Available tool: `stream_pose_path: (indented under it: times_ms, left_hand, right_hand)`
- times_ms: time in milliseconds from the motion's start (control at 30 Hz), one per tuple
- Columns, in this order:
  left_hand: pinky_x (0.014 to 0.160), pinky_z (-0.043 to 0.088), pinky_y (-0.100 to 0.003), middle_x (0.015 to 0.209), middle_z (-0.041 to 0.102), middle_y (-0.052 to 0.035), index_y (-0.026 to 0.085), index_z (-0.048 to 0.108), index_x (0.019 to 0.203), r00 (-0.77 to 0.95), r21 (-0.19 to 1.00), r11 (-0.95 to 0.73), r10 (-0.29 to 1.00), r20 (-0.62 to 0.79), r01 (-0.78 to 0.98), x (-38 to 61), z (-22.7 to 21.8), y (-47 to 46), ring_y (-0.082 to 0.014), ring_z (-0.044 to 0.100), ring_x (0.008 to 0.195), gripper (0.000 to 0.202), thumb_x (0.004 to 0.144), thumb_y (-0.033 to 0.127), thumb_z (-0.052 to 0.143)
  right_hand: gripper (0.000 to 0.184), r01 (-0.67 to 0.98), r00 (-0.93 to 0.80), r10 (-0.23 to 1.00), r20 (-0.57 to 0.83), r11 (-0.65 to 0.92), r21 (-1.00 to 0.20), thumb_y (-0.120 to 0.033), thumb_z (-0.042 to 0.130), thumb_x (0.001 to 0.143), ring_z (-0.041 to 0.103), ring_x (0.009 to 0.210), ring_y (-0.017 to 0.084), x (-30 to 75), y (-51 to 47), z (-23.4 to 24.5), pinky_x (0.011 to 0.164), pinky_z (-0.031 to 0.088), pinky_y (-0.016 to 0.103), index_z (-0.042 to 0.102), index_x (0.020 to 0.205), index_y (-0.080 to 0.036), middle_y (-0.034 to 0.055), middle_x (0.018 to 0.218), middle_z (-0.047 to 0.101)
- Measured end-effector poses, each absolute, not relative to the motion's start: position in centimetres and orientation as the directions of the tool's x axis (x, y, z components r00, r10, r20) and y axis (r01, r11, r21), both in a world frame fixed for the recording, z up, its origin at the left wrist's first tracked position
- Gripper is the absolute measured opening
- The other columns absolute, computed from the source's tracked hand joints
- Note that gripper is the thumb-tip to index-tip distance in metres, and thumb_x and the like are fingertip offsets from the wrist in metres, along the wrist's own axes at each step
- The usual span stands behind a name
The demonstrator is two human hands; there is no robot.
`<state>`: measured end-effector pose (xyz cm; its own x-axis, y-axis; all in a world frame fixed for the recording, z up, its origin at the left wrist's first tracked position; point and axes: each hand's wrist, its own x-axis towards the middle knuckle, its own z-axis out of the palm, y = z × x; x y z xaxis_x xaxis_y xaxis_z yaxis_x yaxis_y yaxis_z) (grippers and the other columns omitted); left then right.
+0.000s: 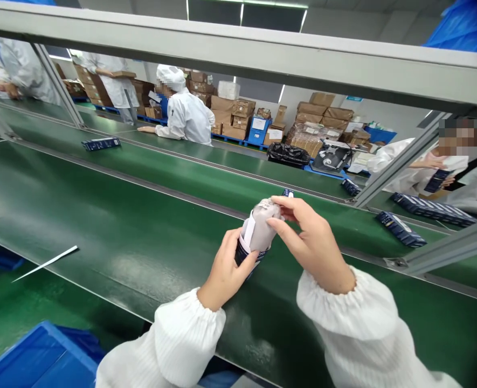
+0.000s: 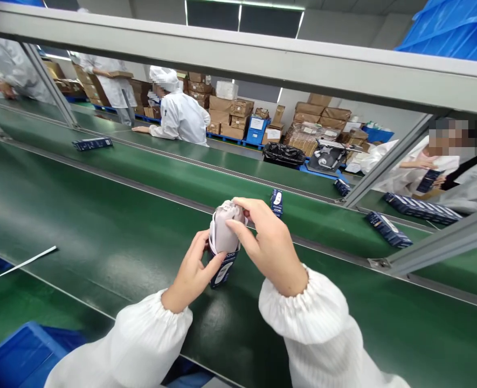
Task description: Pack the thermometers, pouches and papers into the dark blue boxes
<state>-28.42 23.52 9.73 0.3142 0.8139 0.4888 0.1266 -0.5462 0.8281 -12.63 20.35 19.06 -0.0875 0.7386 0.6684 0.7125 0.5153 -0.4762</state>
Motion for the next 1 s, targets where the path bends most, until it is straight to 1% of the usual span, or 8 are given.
stream_pose_path:
  times_ms: [133,233,300,367,433,500,633,1000]
  left_hand:
    - [0.097,0.041,-0.034,0.119,0.052,-0.0059,0.026,0.046,0.127,0.418,0.851,-0.521,0.788,0.453,0.06,-29.6,10.0,23.7,-0.0209,0.052,0.108,0.041,0.087,0.03,0.056]
    - [0.101,0.039,-0.036,0.124,0.052,-0.0056,0.027,0.046,0.129,0.467,0.876,-0.481,0.781,0.415,0.027,-30.2,10.1,23.5,-0.0223,0.051,0.114,0.046,0.085,0.031,0.059]
    - [0.105,0.037,-0.037,0.129,0.051,-0.0056,0.028,0.045,0.131,0.445,0.902,-0.431,0.806,0.39,-0.01,-30.1,9.8,23.2,-0.0235,0.048,0.12,0.048,0.085,0.031,0.059]
    - [0.108,0.034,-0.038,0.135,0.048,-0.0053,0.029,0.042,0.134,0.385,0.924,-0.377,0.845,0.372,-0.066,-29.5,9.1,22.7,-0.0241,0.045,0.125,0.05,0.086,0.033,0.057]
    - [0.111,0.031,-0.038,0.142,0.042,-0.0042,0.03,0.038,0.137,0.325,0.938,-0.328,0.88,0.348,-0.116,-28.7,8.4,22.1,-0.0235,0.039,0.131,0.049,0.09,0.036,0.051]
    - [0.114,0.025,-0.037,0.148,0.035,-0.0025,0.032,0.033,0.14,0.291,0.947,-0.276,0.904,0.314,-0.164,-27.9,7.9,21.7,-0.0219,0.029,0.138,0.047,0.094,0.04,0.039]
    - [0.115,0.021,-0.036,0.148,0.034,-0.0001,0.033,0.036,0.138,0.289,0.965,-0.145,0.935,0.206,-0.221,-26.9,8.0,21.4,-0.0199,0.024,0.14,0.044,0.096,0.043,0.028]
    - [0.106,0.035,-0.038,0.128,0.049,-0.0076,0.025,0.046,0.123,0.245,0.964,-0.166,0.945,0.216,-0.207,-27.2,8.2,21.7,-0.0217,0.046,0.12,0.034,0.089,0.027,0.044]
  right_hand:
    - [0.014,0.795,-0.413,0.763,0.498,0.568,-0.211,-0.03,0.054,0.089,0.06,0.088,0.02,-12.2,21.0,20.2,0.083,0.044,0.036,0.066,0.094,-0.025,0.0029,0.094,0.068]
    - [0.022,0.785,-0.508,0.781,0.363,0.594,-0.176,-0.025,0.051,0.091,0.059,0.089,0.021,-12.1,20.8,18.5,0.087,0.041,0.041,0.068,0.077,-0.024,0.0033,0.085,0.07]
    - [0.022,0.77,-0.396,0.804,0.443,0.554,-0.317,-0.028,0.049,0.092,0.059,0.097,0.022,-12.3,20.3,16.7,0.091,0.041,0.042,0.069,0.083,-0.025,0.0037,0.094,0.07]
    - [0.024,0.68,-0.084,0.843,0.531,0.437,-0.588,-0.035,0.045,0.093,0.059,0.103,0.022,-12.8,19.8,14.6,0.094,0.043,0.041,0.067,0.097,-0.025,0.0043,0.106,0.068]
    - [0.033,0.438,0.192,0.886,0.421,0.306,-0.845,-0.04,0.039,0.095,0.059,0.107,0.021,-13.7,19.4,12.8,0.095,0.046,0.04,0.063,0.111,-0.024,0.0056,0.114,0.065]
    - [0.04,0.185,0.223,0.941,0.254,0.214,-0.959,-0.045,0.035,0.095,0.056,0.114,0.021,-14.9,19.3,11.4,0.098,0.045,0.039,0.058,0.12,-0.023,0.0058,0.122,0.061]
    - [0.036,0.021,0.193,0.968,0.16,0.159,-0.987,-0.043,0.042,0.093,0.054,0.114,0.02,-16.4,19.7,10.3,0.099,0.044,0.036,0.052,0.122,-0.025,0.0043,0.125,0.058]
    - [0.038,0.198,0.25,0.955,0.162,0.114,-0.974,-0.043,0.042,0.09,0.052,0.116,0.023,-16.9,19.6,8.0,0.094,0.046,0.035,0.046,0.126,-0.028,0.0052,0.128,0.055]
